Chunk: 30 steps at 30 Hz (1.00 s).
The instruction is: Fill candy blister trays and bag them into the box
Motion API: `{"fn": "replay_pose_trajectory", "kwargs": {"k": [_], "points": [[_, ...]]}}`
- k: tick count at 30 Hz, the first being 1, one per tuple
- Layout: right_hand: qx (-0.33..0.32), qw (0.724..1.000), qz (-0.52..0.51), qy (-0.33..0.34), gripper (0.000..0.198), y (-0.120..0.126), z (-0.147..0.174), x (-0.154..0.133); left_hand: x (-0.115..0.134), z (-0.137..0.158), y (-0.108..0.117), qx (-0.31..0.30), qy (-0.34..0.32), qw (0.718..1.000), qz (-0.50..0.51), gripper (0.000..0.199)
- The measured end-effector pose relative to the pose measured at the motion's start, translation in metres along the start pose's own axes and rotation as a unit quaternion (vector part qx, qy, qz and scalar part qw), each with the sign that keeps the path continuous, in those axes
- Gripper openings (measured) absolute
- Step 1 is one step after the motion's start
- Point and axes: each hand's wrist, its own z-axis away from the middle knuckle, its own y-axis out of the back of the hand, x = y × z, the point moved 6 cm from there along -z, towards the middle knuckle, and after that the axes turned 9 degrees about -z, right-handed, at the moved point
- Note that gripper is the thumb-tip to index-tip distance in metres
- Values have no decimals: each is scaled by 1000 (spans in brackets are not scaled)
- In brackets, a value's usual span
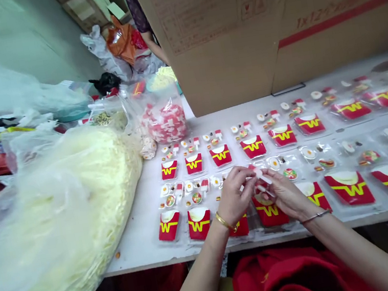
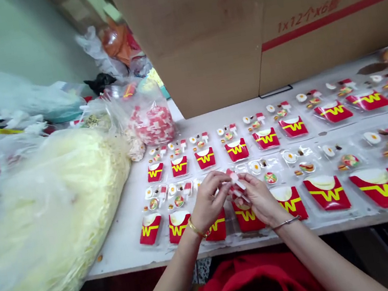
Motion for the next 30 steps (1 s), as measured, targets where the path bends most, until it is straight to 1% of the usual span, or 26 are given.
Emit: {"fn": "replay_pose_trajectory", "kwargs": {"k": [2,4,8,11,13,15,17,20,21,23,25,27,28,29,30], "points": [[5,1000,-12,13,36,9,2,-7,2,1,-9,-8,11,1000,9,18],[3,1000,-19,23,33,14,3,-14,4,0,-11,-14,19,999,21,17],[-9,999,-28,20,30,17,4,-20,0,-4,-1,1,52,998,33,15],[-13,999,-36,16,28,20,6,-23,-15,-15,8,18,88,995,-36,19],[-9,999,-43,15,27,25,9,-25,-27,-25,12,19,99,990,-95,20],[7,998,-54,20,26,33,15,-31,-35,-37,10,-14,74,986,-151,23],[22,997,-66,23,25,42,22,-37,-39,-45,0,-86,18,971,-221,30],[39,996,-83,15,25,54,34,-43,-42,-47,-19,-201,-57,922,-325,39],[42,995,-89,9,26,57,37,-43,-43,-47,-25,-228,-73,905,-351,38],[45,993,-111,-5,28,60,41,-42,-45,-46,-33,-262,-97,879,-387,30],[47,989,-140,-23,28,62,43,-38,-44,-46,-38,-269,-122,862,-412,20],[47,984,-170,-38,27,63,43,-33,-40,-46,-37,-259,-151,854,-425,19],[45,981,-182,-43,27,62,42,-31,-37,-46,-34,-248,-163,856,-423,21],[41,980,-192,-44,26,62,41,-30,-34,-45,-28,-231,-167,864,-416,22],[33,979,-199,-43,25,61,41,-29,-32,-46,-21,-208,-157,878,-401,22]]}}
